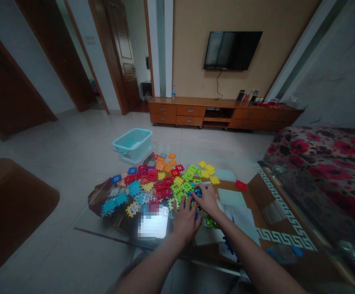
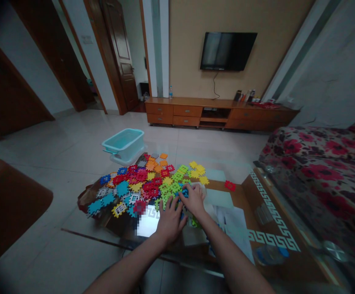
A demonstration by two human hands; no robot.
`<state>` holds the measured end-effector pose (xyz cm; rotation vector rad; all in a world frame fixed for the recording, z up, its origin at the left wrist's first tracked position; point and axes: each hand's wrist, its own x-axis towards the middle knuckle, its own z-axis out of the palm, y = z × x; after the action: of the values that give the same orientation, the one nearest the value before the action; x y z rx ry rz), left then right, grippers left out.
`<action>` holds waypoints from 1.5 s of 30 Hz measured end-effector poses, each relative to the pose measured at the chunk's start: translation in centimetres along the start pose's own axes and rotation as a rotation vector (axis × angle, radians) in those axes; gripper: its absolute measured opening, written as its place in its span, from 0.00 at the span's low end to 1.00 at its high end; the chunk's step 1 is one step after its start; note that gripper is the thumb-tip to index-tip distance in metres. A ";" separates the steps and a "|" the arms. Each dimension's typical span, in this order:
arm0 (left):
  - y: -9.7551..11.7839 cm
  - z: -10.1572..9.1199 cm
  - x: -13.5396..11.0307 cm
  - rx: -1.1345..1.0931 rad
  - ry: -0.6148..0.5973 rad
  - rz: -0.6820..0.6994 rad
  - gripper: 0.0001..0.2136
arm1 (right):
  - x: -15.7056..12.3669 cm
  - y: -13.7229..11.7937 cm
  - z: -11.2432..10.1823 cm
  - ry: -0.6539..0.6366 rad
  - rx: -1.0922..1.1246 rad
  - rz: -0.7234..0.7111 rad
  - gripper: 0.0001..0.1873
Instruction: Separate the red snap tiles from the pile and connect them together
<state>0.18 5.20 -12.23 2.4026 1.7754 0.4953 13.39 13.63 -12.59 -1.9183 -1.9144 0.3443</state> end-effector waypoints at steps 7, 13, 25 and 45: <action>0.1 1.0 0.3 -0.003 0.065 0.048 0.11 | 0.3 0.0 0.5 0.135 0.225 -0.071 0.10; -2.1 0.3 1.8 0.014 0.096 0.177 0.08 | 0.7 0.2 0.7 0.285 0.279 -0.035 0.07; -5.1 -0.2 1.2 -0.187 0.055 0.097 0.30 | 1.4 -1.3 0.4 0.300 0.490 -0.010 0.06; -4.3 -0.2 1.9 -0.036 0.124 -0.047 0.24 | -5.8 5.7 -6.1 -0.172 -0.015 -0.180 0.30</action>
<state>-3.33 8.34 -12.84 2.3470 1.8500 0.6785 21.06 7.36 -10.41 -1.7579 -2.1871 0.4537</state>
